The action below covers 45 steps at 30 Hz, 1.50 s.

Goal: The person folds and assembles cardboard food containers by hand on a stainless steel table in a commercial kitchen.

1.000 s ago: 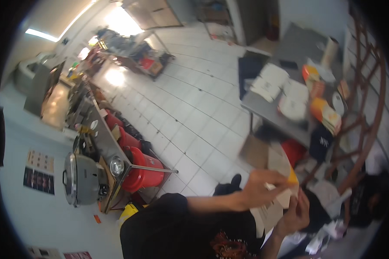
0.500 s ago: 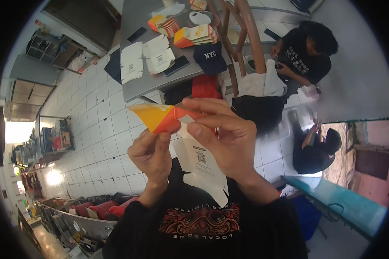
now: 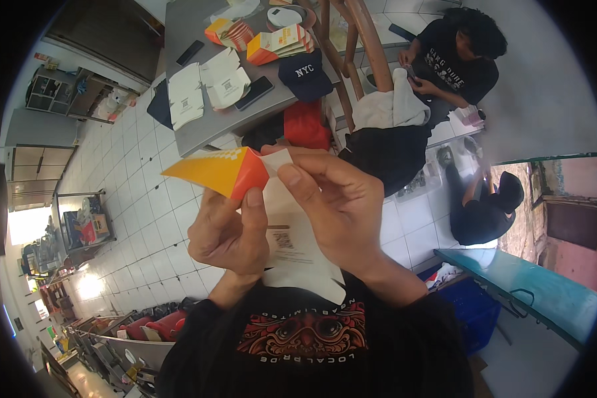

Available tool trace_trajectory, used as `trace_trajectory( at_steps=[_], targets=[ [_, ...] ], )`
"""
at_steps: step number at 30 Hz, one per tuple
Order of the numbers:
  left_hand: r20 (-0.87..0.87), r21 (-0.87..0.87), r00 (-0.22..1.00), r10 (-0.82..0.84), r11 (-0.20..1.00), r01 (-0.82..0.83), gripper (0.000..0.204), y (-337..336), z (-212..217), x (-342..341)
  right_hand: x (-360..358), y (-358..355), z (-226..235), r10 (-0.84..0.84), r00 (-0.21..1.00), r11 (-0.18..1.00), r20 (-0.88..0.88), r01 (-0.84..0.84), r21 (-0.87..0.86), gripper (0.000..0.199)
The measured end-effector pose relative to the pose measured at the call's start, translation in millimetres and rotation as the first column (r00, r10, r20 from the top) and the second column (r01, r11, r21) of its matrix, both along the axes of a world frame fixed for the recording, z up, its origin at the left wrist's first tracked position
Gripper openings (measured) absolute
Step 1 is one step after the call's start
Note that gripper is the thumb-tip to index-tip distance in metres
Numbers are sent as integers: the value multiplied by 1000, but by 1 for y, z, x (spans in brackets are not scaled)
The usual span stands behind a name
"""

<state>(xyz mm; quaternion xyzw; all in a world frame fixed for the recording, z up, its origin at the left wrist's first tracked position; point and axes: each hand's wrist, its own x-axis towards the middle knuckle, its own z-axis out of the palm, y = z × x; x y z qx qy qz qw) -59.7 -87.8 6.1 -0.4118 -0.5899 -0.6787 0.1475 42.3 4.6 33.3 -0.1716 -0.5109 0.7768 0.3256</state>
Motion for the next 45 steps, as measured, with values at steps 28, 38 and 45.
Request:
trace_trajectory(
  at_steps=[28,38,45],
  targets=[
    [442,-8,844,-303,940,342,23,-14,-10,2,5,6,-8,-135,991,905,-15,129,406,16],
    [284,-72,898,-337,926,370,21,-4,-24,-5,2,21,-27,-204,979,777,-16,172,605,16],
    [619,154,671,-409,900,407,15,0,-51,1,4,13,-39,-266,964,828,9,223,514,11]
  ],
)
